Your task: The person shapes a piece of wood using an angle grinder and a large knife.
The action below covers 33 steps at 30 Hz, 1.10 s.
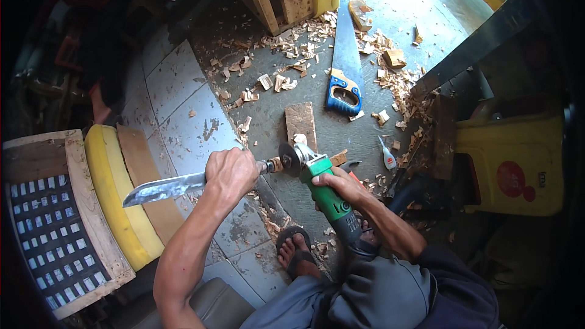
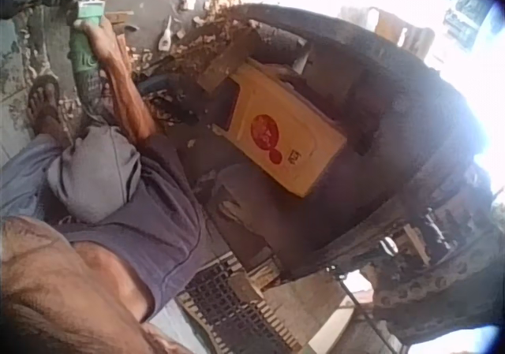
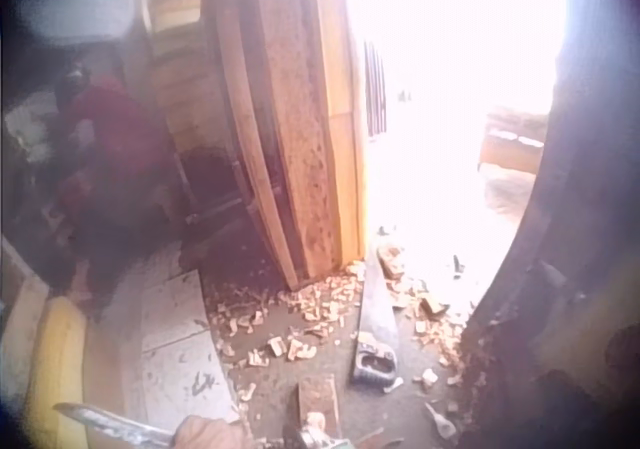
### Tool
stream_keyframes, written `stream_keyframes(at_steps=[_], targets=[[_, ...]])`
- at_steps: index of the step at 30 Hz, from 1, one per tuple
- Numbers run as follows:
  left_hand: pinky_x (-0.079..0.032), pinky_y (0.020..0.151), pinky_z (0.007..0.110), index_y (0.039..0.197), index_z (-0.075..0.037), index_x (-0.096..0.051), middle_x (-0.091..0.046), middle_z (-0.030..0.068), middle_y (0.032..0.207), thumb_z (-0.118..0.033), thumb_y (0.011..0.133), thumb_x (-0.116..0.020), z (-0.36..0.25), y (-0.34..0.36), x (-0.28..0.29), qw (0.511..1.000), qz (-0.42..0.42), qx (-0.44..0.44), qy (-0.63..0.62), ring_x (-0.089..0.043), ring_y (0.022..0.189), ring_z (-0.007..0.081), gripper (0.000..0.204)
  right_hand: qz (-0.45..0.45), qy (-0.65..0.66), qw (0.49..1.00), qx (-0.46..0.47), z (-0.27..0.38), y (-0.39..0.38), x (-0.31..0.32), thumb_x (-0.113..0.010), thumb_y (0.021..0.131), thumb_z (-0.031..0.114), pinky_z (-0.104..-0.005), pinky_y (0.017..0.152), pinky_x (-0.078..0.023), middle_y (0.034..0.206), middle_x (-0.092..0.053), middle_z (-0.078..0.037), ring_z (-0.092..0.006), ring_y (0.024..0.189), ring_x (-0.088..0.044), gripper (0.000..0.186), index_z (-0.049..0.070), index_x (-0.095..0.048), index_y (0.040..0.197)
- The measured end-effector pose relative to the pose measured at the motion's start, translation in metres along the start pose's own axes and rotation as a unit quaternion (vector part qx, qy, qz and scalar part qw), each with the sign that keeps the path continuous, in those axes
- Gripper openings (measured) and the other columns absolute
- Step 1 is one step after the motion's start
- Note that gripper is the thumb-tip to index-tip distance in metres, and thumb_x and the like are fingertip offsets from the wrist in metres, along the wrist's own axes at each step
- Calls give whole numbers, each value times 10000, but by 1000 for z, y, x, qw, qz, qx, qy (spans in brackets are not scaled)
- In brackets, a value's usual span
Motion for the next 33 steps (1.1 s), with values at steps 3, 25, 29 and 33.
stream_keyframes(at_steps=[3,25,29,33], targets=[[-544,666,477,809,8,-761,-681,243,699,-481,912,-663,0,0,0,1000,15,11,-5,-704,678,404,510,-1,-23,1000,-14,0,-4,-1,-665,864,351,-362,585,-590,892,-625,-141,-241,666,-690,555,-37,-477,1213],[-527,708,489,756,13,-744,-675,225,681,-547,888,-642,24,-8,-29,985,84,104,-105,-683,687,394,585,-11,-7,1000,-9,-11,-12,0,-670,867,341,-347,574,-574,891,-634,-135,-239,658,-698,532,-34,-497,1203],[-529,711,484,757,18,-743,-674,211,667,-575,881,-630,29,-8,-38,984,74,111,-122,-682,674,382,617,-2,-1,1000,-12,-10,-14,-2,-675,867,322,-349,581,-577,901,-632,-130,-239,661,-697,543,-24,-491,1242],[-527,689,470,738,28,-733,-657,197,629,-595,883,-617,33,-12,-49,970,130,145,-148,-672,635,353,649,4,-10,1000,-9,-12,-18,-2,-679,864,320,-349,583,-578,904,-631,-127,-238,660,-696,558,-17,-486,1264]])
Point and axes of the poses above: each hand's wrist, its own y-axis towards the middle knuckle, its own x-axis out of the back of the hand, z = x × y, the point moved 10 cm from there along y, towards the middle knuckle
